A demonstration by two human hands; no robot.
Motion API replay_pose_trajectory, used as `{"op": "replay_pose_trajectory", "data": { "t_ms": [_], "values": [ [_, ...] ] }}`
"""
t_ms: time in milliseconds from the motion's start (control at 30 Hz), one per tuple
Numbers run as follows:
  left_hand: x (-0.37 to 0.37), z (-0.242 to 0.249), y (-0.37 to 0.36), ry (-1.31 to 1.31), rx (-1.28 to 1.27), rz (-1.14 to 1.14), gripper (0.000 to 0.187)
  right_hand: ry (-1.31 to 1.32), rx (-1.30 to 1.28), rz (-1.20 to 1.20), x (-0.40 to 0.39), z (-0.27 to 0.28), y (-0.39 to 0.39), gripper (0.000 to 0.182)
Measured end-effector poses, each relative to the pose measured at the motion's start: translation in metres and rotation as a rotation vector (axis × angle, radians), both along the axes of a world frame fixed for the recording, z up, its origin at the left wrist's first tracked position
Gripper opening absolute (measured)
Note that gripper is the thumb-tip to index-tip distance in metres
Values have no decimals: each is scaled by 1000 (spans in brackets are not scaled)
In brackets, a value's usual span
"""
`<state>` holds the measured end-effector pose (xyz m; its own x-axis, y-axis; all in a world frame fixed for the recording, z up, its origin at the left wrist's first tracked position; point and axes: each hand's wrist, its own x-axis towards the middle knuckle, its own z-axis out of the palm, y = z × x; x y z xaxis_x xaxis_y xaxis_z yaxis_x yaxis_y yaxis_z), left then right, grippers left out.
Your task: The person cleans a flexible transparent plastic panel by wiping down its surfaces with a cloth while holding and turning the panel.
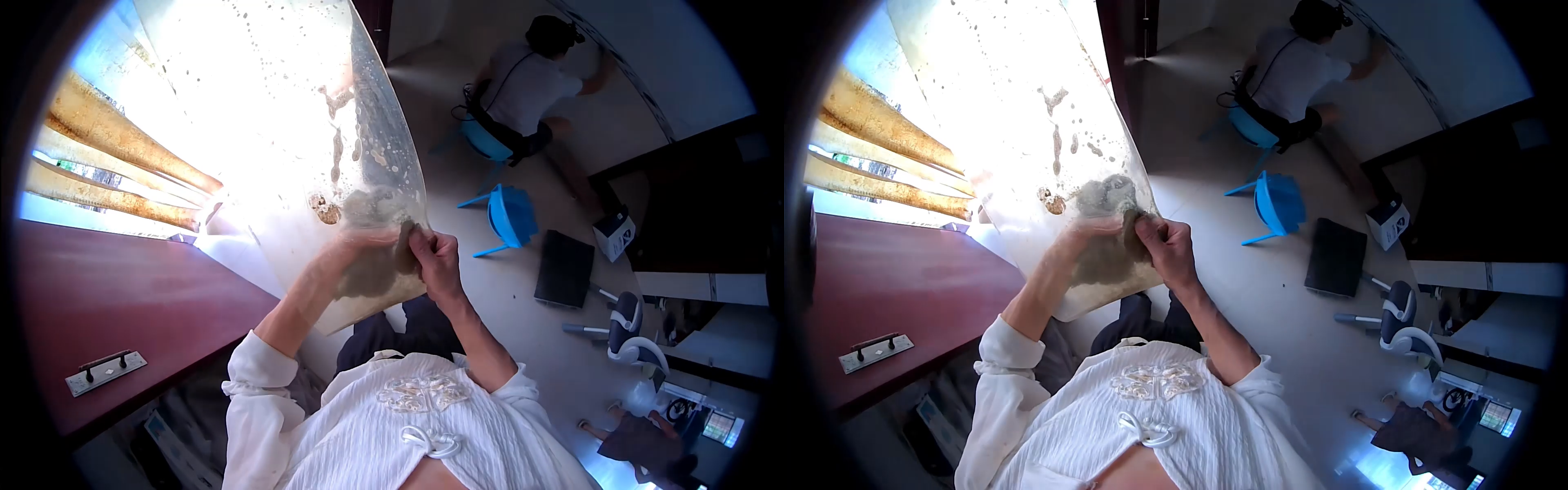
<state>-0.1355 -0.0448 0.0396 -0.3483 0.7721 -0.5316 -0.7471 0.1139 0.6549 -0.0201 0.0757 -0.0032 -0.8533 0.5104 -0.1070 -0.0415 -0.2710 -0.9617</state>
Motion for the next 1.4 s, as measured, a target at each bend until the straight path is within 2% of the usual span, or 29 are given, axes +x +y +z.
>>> {"op": "replay_pose_trajectory", "data": {
  "t_ms": [67, 133, 200, 300, 333, 433, 467, 500, 600, 633, 733, 867, 933, 1067, 1100, 1167, 1200, 1267, 1333, 1400],
  "values": [
    [1, -7, 7, -20, 11, -9, 31, -41, -34, 19, 2, 4, -1, 41],
    [-1, -23, 15, -36, 26, -5, 32, -66, 65, -6, 3, 7, -2, 40],
    [-3, -35, 22, 256, 82, -83, 33, -46, 64, 11, 5, 5, -3, 38],
    [-7, -36, 17, 404, 21, -85, 31, -6, 175, -52, 0, 4, -4, 33],
    [-7, -35, 14, 404, 21, -74, 31, -10, 233, -59, 0, 2, -2, 27],
    [-9, -31, -6, 173, 17, 200, 28, 27, 339, -82, -3, 3, 7, 16],
    [-16, -31, -18, 64, 45, 297, 27, 67, 382, -104, -4, 4, 11, 17],
    [-24, -39, -30, 44, -9, 404, 24, 45, 413, -77, -2, 12, 16, 29],
    [-37, -54, -60, 74, -68, 614, 19, 143, 365, -118, -9, 17, 19, 30],
    [-39, -62, -67, 140, -61, 686, 18, 146, 359, -111, -11, 17, 21, 30],
    [-24, -34, -64, 317, -132, 795, 19, 146, 361, -66, -17, 13, 29, 27],
    [-2, -7, -37, 586, -175, 798, 20, 81, 330, 50, -18, 5, 42, 16],
    [10, 3, -24, 742, -343, 785, 17, 80, 310, 71, -20, 0, 49, 13],
    [35, 25, 1, 1102, -260, 751, 12, 110, 324, 48, -22, -1, 70, 12],
    [38, 24, 7, 1099, -268, 758, 12, 97, 310, 46, -24, -3, 74, 11],
    [42, 23, 19, 1369, -249, 791, 8, 90, 293, 64, -29, -3, 80, 10],
    [43, 23, 26, 1369, -264, 803, 8, 86, 274, 89, -30, -1, 79, 11],
    [42, 25, 41, 1576, -263, 534, 16, 60, 216, 159, -32, 1, 71, 18],
    [32, 12, 54, 2115, -408, 346, 24, 121, 242, 182, -31, -10, 57, 24],
    [12, 2, 64, 1973, -521, 269, 21, 172, 259, 197, -32, -6, 51, 30]
  ]
}}
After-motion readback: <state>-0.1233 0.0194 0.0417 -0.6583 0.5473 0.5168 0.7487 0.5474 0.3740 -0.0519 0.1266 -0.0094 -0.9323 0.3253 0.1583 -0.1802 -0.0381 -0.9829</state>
